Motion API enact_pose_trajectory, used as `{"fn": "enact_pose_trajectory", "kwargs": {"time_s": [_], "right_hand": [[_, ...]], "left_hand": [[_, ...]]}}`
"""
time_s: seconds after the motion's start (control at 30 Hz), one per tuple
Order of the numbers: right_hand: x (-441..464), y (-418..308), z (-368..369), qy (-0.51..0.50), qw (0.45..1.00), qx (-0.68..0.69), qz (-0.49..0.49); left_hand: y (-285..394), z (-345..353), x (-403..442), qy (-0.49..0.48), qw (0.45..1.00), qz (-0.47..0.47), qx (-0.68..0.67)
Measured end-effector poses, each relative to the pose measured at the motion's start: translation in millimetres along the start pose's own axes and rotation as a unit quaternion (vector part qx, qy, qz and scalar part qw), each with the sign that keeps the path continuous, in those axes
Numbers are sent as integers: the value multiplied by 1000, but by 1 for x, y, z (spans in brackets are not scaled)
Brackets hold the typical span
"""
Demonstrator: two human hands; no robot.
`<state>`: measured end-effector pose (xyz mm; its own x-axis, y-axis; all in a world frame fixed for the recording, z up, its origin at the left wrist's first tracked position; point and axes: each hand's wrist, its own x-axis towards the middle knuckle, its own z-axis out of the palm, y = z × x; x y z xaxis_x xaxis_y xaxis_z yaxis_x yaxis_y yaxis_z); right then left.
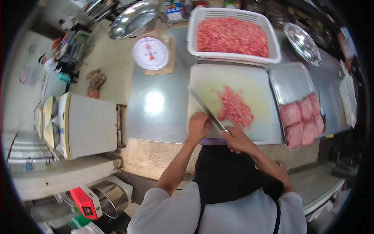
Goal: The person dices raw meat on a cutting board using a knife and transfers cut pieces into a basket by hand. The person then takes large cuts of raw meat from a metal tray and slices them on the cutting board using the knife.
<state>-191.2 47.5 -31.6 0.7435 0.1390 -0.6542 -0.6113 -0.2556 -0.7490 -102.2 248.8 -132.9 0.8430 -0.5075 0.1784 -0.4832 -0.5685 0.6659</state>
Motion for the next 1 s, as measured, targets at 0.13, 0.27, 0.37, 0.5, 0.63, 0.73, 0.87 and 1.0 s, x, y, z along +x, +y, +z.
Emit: {"fn": "enact_pose_trajectory", "kwargs": {"time_s": [0.13,0.27,0.37,0.5,0.63,0.73,0.87,1.0], "right_hand": [[24,13,3,-6,1000,-14,-18],[-3,28,-12,91,953,-208,-200],[-33,32,-21,78,940,-244,-226],[-17,53,-19,127,893,-345,-259],[-20,71,-24,187,864,-399,-242],[-67,89,-51,204,856,-419,-225],[-143,131,-75,228,902,-330,-164],[-169,133,-51,315,942,-116,-10]], "left_hand": [[-8,4,2,-7,999,36,14],[28,-40,10,216,971,-88,-62],[42,-56,25,227,968,-65,-88],[53,-14,50,85,990,112,1],[65,26,63,-62,970,214,98],[24,42,93,-50,974,136,174],[-44,54,111,21,986,66,152],[9,73,96,-84,991,104,31]]}}
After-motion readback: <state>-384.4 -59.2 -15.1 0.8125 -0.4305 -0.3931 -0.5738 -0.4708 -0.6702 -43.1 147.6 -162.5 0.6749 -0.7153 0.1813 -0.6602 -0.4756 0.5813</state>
